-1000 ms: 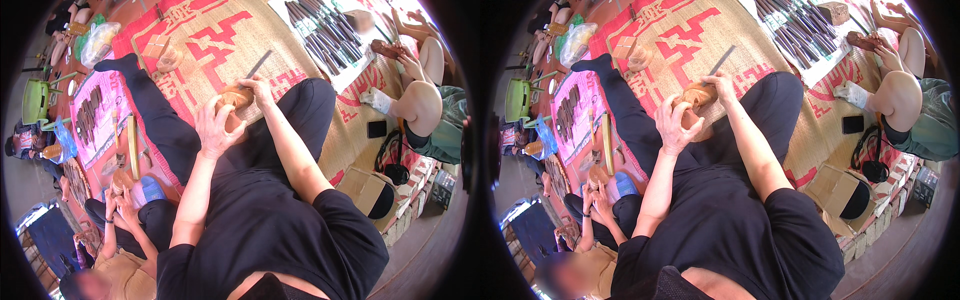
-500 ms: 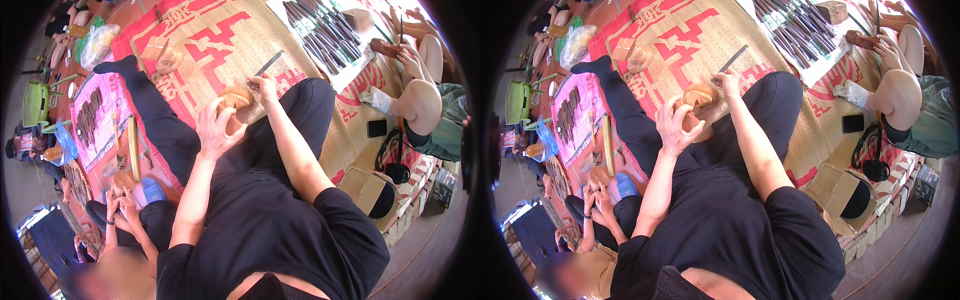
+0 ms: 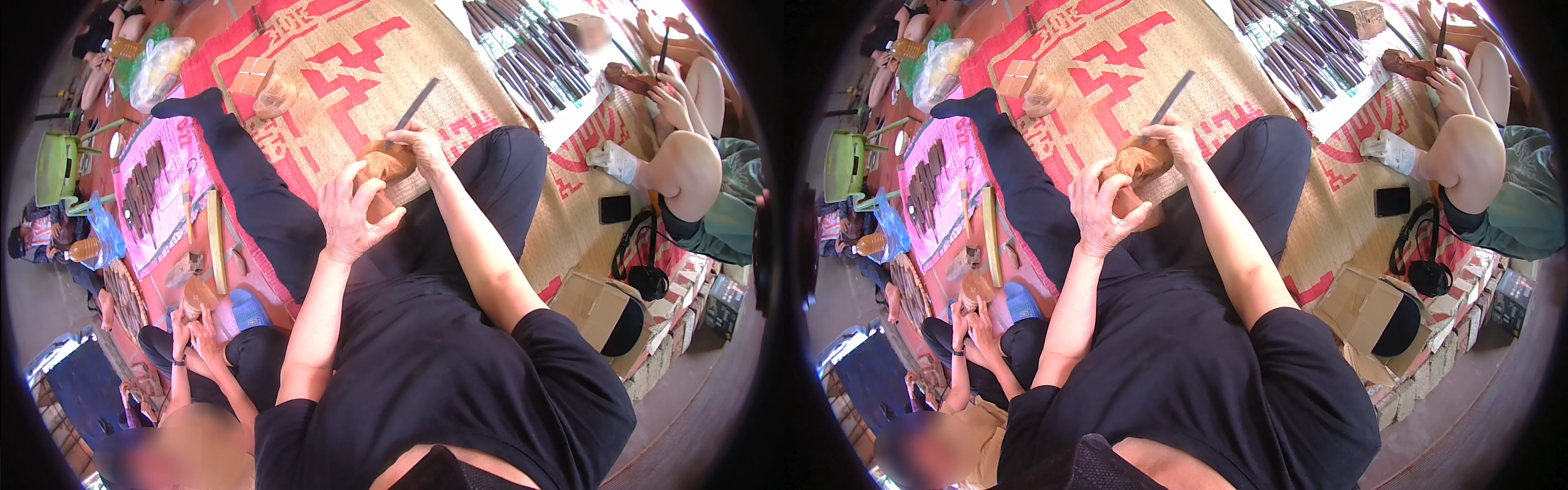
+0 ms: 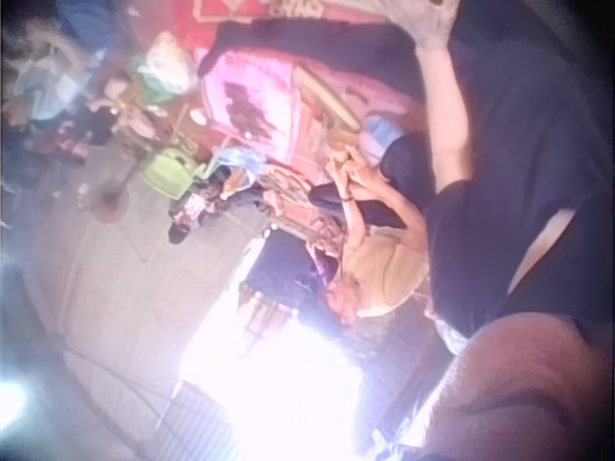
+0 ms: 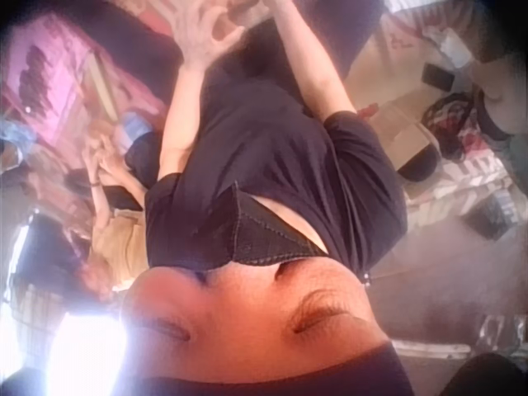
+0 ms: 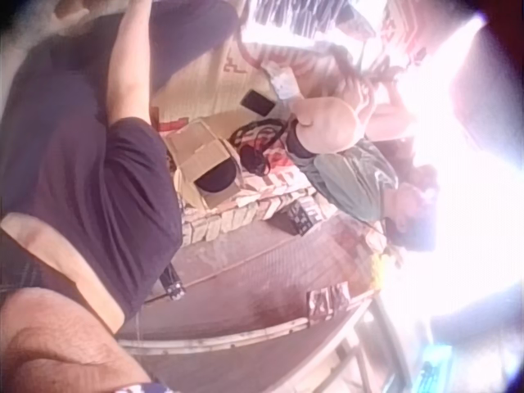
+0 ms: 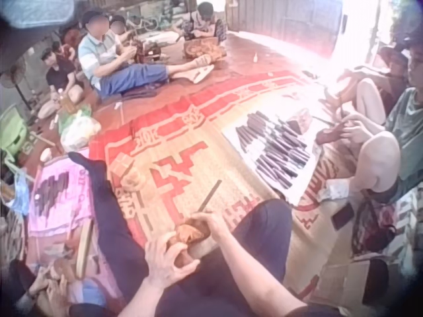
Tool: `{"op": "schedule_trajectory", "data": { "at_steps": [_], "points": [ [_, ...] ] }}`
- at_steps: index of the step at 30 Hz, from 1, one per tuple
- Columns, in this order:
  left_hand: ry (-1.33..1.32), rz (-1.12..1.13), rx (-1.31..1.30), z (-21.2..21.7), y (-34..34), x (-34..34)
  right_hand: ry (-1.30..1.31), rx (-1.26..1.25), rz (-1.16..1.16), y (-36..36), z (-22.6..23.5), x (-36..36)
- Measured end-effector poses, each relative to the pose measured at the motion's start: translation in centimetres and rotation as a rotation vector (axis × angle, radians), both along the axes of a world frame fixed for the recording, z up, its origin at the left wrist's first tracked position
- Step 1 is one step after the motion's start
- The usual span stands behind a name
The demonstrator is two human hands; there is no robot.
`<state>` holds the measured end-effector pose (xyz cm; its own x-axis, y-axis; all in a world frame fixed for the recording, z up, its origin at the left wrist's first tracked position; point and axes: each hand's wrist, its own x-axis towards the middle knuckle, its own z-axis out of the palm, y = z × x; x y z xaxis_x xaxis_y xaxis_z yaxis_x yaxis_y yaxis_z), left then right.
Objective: The person is sitting on a mat and carving a small wooden object using a chisel. They hold the wood in their left hand and use the chisel in their right hand to shape it. Other people are visible in the background, also engaged in similar carving activities.
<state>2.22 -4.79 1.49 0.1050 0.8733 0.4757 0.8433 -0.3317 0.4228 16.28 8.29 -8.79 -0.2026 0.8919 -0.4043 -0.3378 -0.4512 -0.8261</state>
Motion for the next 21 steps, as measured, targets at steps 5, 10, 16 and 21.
{"op": "schedule_trajectory", "data": {
  "at_steps": [5,10,16,21],
  "points": [
    [-0.030,-0.064,-0.021,0.5,0.6,0.2,-0.032,0.072,-0.067,0.7,-2.9,0.5],
    [-0.042,-0.032,-0.063,0.5,0.1,0.2,-0.060,0.072,-0.222,0.9,-2.9,1.3],
    [-0.300,0.295,-0.217,0.6,-1.3,-0.4,0.005,0.103,-0.169,0.8,-1.9,1.3],
    [-0.590,0.336,-0.422,0.9,-2.2,-1.3,0.003,0.059,-0.112,-0.1,-0.2,0.4]
  ]
}}
